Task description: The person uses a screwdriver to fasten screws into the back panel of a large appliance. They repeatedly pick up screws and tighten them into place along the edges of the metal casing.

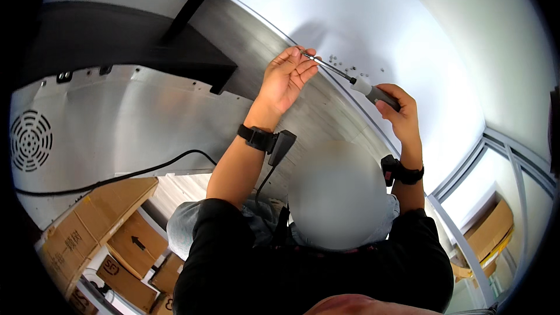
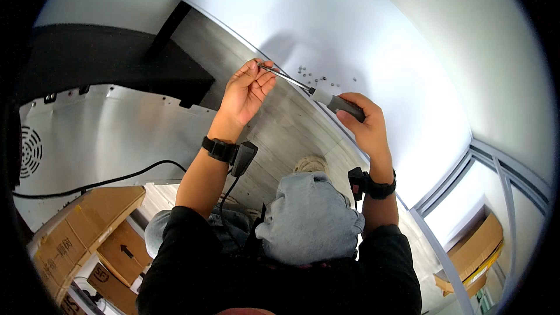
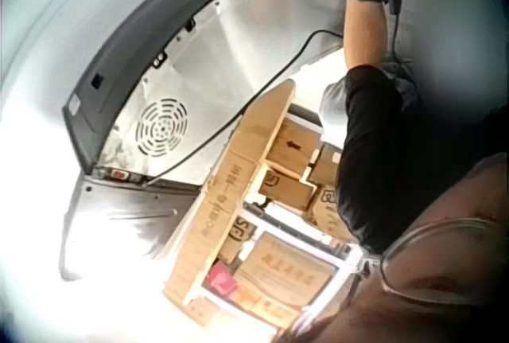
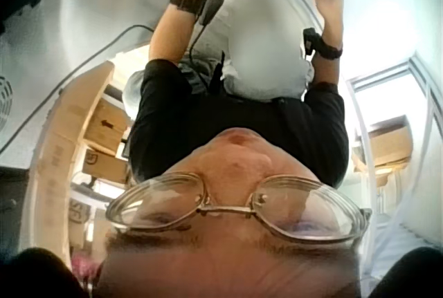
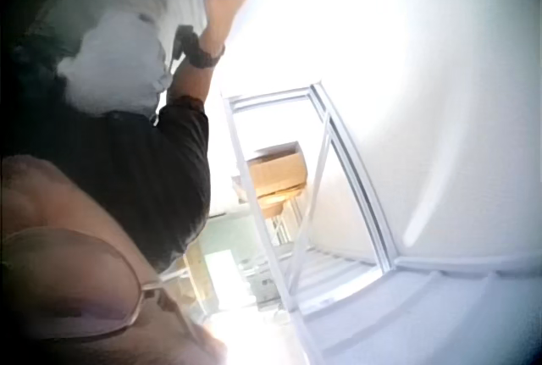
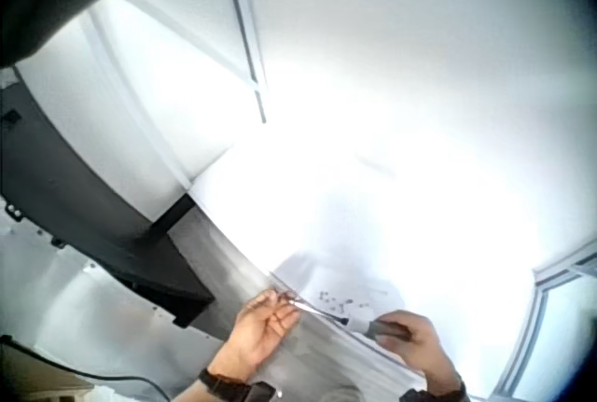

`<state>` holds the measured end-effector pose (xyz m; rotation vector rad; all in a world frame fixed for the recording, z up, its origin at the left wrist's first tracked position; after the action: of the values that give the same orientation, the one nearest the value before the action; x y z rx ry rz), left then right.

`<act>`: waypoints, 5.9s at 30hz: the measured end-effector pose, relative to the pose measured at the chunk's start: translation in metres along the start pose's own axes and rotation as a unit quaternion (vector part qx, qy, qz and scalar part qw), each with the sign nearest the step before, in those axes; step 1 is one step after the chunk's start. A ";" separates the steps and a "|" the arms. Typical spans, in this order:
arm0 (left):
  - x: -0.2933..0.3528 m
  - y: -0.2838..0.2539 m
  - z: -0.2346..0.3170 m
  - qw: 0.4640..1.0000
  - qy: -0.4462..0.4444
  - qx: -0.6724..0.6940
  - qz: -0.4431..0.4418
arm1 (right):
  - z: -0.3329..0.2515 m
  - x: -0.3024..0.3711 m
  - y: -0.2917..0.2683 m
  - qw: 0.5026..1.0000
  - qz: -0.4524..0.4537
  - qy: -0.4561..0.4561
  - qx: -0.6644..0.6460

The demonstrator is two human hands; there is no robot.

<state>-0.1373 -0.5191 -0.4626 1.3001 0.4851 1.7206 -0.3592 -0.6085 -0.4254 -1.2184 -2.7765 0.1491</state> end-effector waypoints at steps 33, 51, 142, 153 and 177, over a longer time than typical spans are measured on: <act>0.400 0.044 0.169 0.926 0.375 -0.032 -0.032 | -0.444 0.063 0.219 0.839 -0.125 -0.477 0.228; 0.475 -0.080 0.219 0.954 0.288 0.082 0.009 | -0.388 0.157 0.397 0.901 -0.073 -0.412 0.112; 0.492 -0.065 0.209 0.973 0.210 -0.079 -0.053 | -0.365 0.186 0.420 0.954 -0.028 -0.264 0.138; 0.494 -0.070 0.204 0.970 0.233 -0.067 -0.033 | -0.353 0.190 0.427 0.983 0.004 -0.182 -0.038; 0.497 -0.072 0.206 0.964 0.254 -0.078 -0.033 | -0.340 0.180 0.443 0.968 -0.138 -0.061 -0.199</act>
<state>0.0577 -0.1098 -0.1645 0.7150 0.6588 1.9906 -0.1124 -0.1611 -0.1369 -0.8929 -3.1489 -0.3863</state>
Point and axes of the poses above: each hand's wrist, its own x-axis away from the middle knuckle, its own y-axis out of the palm, z = x × y, the point moved 10 cm from there along -x, towards the middle knuckle, and after that the axes turned 15 degrees about -y, right-handed, at the moved point
